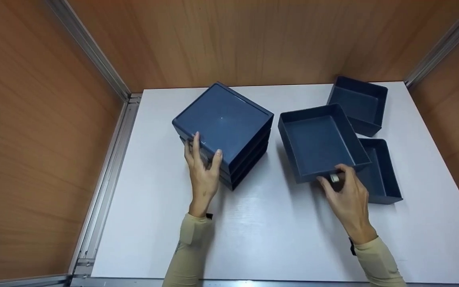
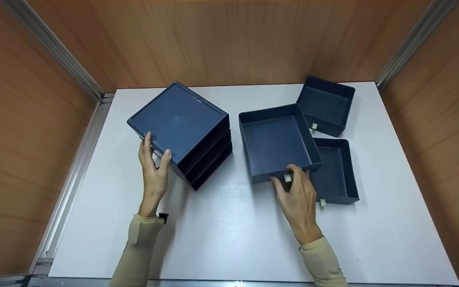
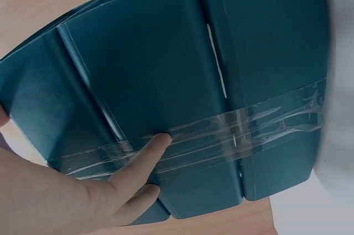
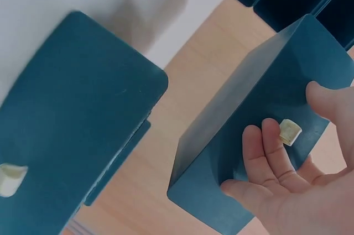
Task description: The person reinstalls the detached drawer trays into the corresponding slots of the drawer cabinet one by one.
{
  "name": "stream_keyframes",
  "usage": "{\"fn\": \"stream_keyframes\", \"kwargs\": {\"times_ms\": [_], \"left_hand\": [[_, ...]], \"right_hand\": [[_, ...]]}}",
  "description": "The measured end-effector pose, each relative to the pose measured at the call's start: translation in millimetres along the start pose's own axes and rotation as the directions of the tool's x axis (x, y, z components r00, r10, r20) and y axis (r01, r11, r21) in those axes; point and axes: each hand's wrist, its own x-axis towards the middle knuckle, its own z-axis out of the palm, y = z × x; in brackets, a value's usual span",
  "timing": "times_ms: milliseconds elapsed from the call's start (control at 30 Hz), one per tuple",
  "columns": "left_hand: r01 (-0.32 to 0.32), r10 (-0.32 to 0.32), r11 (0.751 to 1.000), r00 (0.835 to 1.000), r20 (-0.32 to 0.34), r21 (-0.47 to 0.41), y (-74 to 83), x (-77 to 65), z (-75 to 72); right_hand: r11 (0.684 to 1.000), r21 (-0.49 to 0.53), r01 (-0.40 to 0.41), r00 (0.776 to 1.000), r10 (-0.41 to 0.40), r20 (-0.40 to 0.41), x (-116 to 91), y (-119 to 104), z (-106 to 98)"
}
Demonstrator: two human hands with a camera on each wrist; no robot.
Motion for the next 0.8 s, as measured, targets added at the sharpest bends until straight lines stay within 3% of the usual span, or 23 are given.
{"fn": "stream_keyframes", "kwargs": {"times_ms": [200,533,800], "left_hand": [[-0.009,0.009,1.000,1.000,-0.003,0.001,-0.3,1.8,-2.8],[-0.018,0.018,1.000,1.000,-0.024,-0.010,-1.1,4.2,-4.5],[-0.026,0.026,1.000,0.999,-0.030,-0.003,-0.4,3.7,-3.8]], "right_hand": [[0.997,-0.003,0.084,0.997,-0.083,0.001,-22,-15,-15],[0.995,0.024,0.092,0.995,-0.093,0.039,-34,-44,-30],[0.993,0.003,0.118,0.990,-0.118,0.076,-38,-50,-32]]}}
